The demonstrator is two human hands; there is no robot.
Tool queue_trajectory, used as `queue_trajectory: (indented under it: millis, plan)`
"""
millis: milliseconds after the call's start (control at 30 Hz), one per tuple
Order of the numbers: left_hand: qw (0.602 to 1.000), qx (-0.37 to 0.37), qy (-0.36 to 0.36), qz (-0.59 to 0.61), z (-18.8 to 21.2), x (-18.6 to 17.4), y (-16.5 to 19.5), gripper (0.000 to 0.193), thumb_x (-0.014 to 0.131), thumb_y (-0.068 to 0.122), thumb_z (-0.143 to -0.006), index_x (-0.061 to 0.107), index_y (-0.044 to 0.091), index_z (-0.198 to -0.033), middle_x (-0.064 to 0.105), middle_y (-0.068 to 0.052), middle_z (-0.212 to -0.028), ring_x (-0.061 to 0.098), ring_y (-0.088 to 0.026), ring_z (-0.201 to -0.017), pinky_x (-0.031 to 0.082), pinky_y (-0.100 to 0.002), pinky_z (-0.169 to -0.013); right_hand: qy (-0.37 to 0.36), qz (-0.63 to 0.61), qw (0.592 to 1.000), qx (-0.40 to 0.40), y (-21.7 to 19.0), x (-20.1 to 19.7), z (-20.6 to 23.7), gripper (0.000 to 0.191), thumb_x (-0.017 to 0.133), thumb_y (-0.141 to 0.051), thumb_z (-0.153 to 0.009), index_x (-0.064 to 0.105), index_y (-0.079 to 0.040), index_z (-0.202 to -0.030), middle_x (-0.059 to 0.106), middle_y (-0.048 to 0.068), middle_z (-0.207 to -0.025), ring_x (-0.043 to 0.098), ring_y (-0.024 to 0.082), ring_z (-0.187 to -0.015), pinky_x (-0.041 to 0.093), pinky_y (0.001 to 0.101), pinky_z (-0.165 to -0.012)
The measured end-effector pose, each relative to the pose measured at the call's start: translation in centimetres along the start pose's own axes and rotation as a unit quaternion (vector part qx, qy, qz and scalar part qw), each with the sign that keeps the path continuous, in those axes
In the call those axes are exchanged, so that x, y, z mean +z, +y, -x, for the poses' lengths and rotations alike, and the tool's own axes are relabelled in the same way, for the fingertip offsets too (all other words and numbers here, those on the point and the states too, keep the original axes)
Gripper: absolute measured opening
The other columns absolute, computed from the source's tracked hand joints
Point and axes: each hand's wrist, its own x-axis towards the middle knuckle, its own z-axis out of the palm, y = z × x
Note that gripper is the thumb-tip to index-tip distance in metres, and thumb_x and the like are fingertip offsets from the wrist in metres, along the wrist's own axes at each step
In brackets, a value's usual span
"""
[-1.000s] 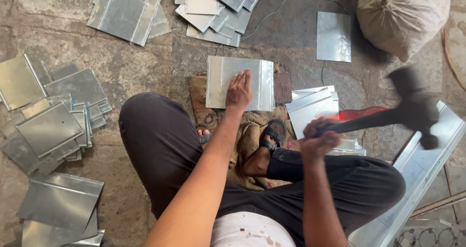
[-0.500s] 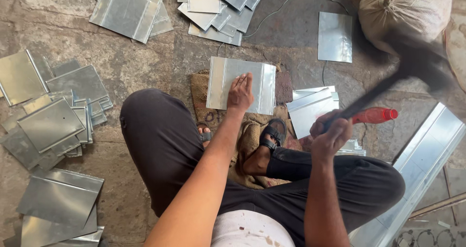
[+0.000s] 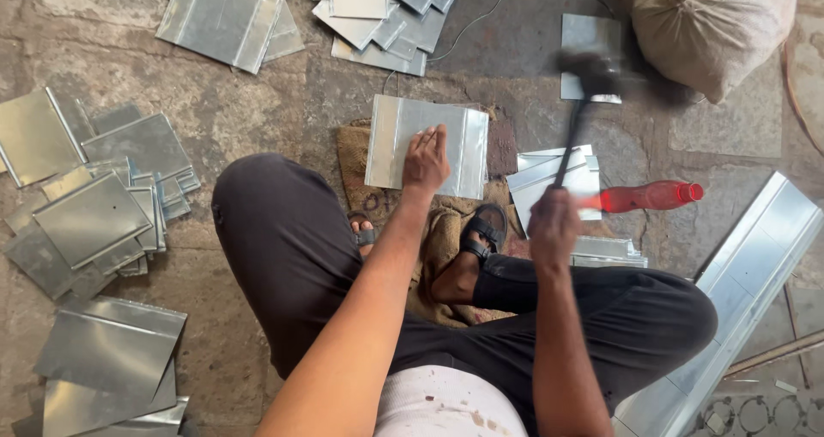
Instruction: The person hammers several small metal sheets against a wooden block and a larger metal sheet. They place each sheet on the block and hit the edges or surface with a hammer before setting them aside.
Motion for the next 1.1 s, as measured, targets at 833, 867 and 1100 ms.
queue_trajectory:
  millis: [833,867,1100]
  plan:
    - [1.000,0.001,0.002,-0.017,1.6,0.1,-0.1,0.047,0.055,0.001,-0.093,0.041,0.005,-0.138,0.069,-0.024,-0.128,0.066,-0.033,-0.125,0.045,-0.047,-0.115,0.042,-0.169,0.976,-0.130,5.4,2.6,1.1,0.050,0.046,-0.054,-0.109,0.056,-0.005,-0.103,0.043,0.002,-0.062,0.037,0.007,-0.050,0.028,0.0253,-0.044]
    - [1.000,-0.004,-0.009,-0.012,1.6,0.1,-0.2,0.046,0.054,0.002,-0.095,0.041,0.006,-0.139,0.070,-0.023,-0.128,0.066,-0.034,-0.125,0.045,-0.046,-0.116,0.005,-0.017,0.997,-0.077,6.6,3.1,1.9,0.050,0.041,-0.053,-0.109,0.058,-0.007,-0.102,0.052,0.000,-0.069,0.048,0.009,-0.058,0.038,0.0290,-0.045]
    - [0.999,0.003,0.053,0.006,1.8,0.1,-0.1,0.049,0.055,0.006,-0.095,0.040,0.004,-0.142,0.070,-0.022,-0.125,0.066,-0.034,-0.125,0.045,-0.050,-0.113,-0.056,0.093,0.994,0.035,1.7,1.5,0.3,0.048,0.037,-0.043,-0.113,0.059,-0.007,-0.090,0.053,0.001,-0.070,0.048,0.011,-0.059,0.042,0.0309,-0.048]
